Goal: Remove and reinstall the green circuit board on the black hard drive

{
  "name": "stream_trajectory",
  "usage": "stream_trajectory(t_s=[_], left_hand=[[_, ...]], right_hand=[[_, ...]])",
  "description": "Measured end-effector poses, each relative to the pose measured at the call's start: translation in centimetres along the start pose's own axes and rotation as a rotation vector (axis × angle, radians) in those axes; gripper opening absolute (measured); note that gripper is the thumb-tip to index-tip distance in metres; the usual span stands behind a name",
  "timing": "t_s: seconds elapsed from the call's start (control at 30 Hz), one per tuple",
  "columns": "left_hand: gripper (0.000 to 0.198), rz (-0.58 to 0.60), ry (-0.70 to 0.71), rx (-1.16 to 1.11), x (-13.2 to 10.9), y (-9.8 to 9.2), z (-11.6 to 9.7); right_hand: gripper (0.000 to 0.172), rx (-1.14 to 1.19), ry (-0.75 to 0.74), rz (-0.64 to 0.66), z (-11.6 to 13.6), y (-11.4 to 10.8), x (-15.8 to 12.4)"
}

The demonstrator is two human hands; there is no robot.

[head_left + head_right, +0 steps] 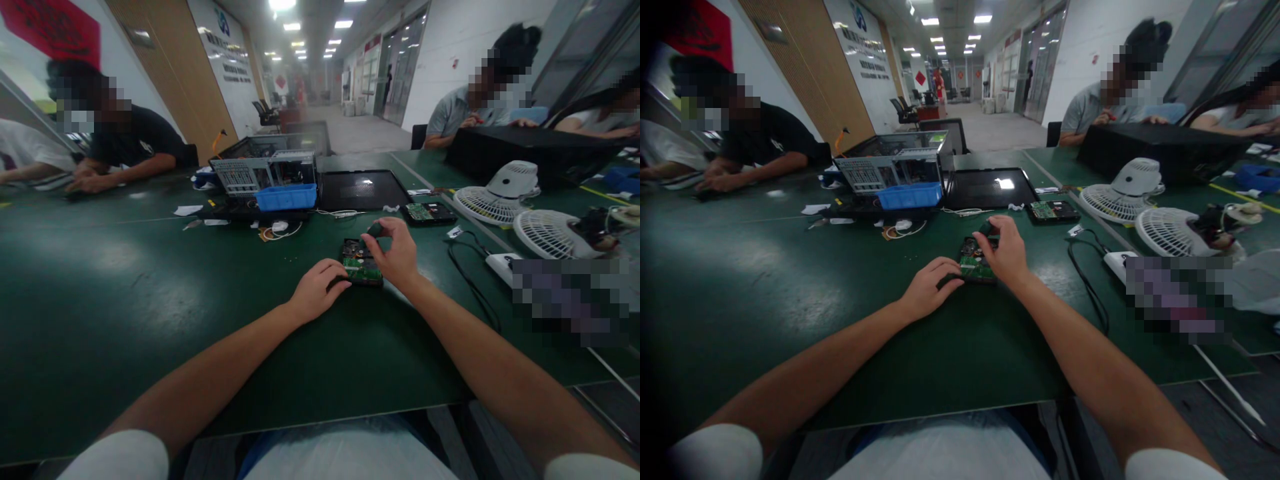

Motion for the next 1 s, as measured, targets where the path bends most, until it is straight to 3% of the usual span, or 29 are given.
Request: stream_trajectory(t_s=[0.33,0.77,1.0], left_hand=[[0.038,0.093,0.111,0.131,-0.4,0.8,-1.0],[0.036,0.100,0.117,0.116,-0.4,1.2,-0.6],[0.036,0.095,0.126,0.107,-0.4,1.3,-0.5]], right_hand=[[0.035,-0.050,-0.059,0.059,0.8,-0.2,0.2],[0.032,-0.020,-0.018,0.004,0.4,-0.4,0.3],[0.029,-0.029,-0.066,0.020,0.6,-0.5,0.6]])
Point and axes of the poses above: each hand's wrist, its own x-axis towards the middle knuckle, its own y-axis out of the palm, z = x × y, the point moved 7 cm from there along x, towards the middle knuckle, and after that the axes turned 14 degrees about -y, right-handed, at the moved point
